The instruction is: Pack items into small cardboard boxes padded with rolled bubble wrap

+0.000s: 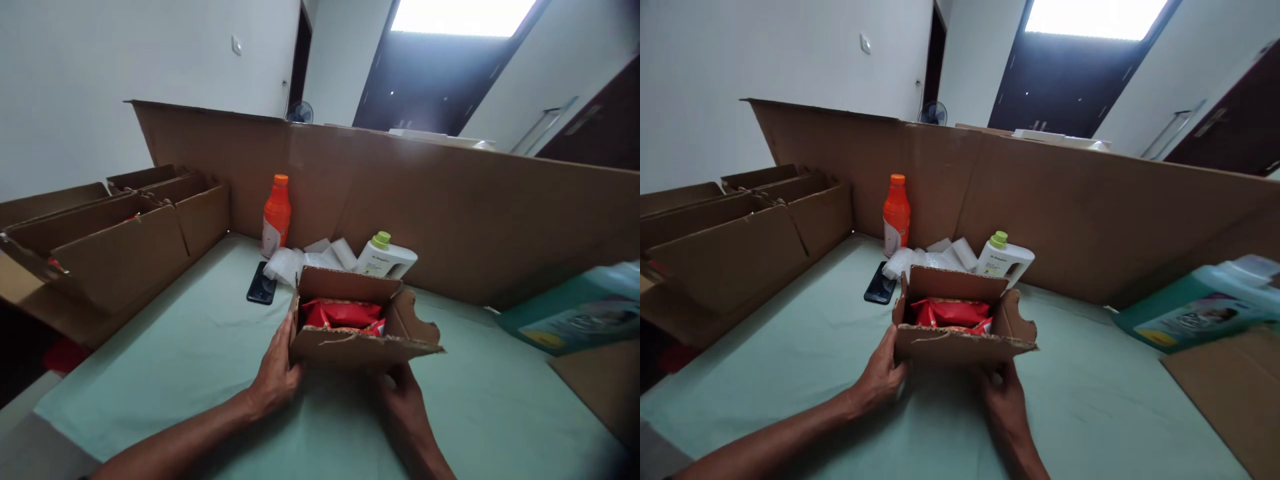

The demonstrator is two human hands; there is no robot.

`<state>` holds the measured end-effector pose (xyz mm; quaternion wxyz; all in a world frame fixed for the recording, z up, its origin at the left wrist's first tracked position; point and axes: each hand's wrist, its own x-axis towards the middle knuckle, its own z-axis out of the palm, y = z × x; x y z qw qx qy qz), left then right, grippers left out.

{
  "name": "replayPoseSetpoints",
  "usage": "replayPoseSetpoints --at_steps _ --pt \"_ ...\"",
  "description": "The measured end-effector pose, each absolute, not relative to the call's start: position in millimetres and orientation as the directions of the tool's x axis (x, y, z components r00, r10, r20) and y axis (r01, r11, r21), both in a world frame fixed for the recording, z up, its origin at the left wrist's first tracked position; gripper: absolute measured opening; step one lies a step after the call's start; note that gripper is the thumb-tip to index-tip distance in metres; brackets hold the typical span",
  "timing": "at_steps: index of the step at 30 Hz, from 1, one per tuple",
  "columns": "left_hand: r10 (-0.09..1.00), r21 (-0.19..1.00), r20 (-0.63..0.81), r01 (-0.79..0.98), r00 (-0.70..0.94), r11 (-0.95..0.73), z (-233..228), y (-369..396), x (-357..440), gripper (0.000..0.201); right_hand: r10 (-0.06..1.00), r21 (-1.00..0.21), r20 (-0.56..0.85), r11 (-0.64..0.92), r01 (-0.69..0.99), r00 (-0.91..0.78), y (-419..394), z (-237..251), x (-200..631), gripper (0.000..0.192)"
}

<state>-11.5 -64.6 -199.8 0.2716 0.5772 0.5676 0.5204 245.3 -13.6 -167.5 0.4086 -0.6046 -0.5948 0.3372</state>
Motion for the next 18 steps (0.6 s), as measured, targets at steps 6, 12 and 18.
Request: replayPoseSetpoints --at_steps 6,12,18 --pt "0.969 0.924 0.208 0.353 -0.134 -0.15 -208 -50 -15 0.077 0.988 -0.933 0.142 0.111 0.342 0.066 1 -191 242 0.052" --pt "0.968 0.918 0.186 0.38 -0.169 -0.11 -207 -44 -17 0.061 0.993 -0.913 0.092 0.055 0.404 0.072 0 -195 246 0.049" --pt "0.962 0.915 0.203 0.386 -0.185 -0.119 -211 -38 -11 0.063 0.989 -0.879 0.113 0.056 0.473 0.094 1 -192 248 0.047"
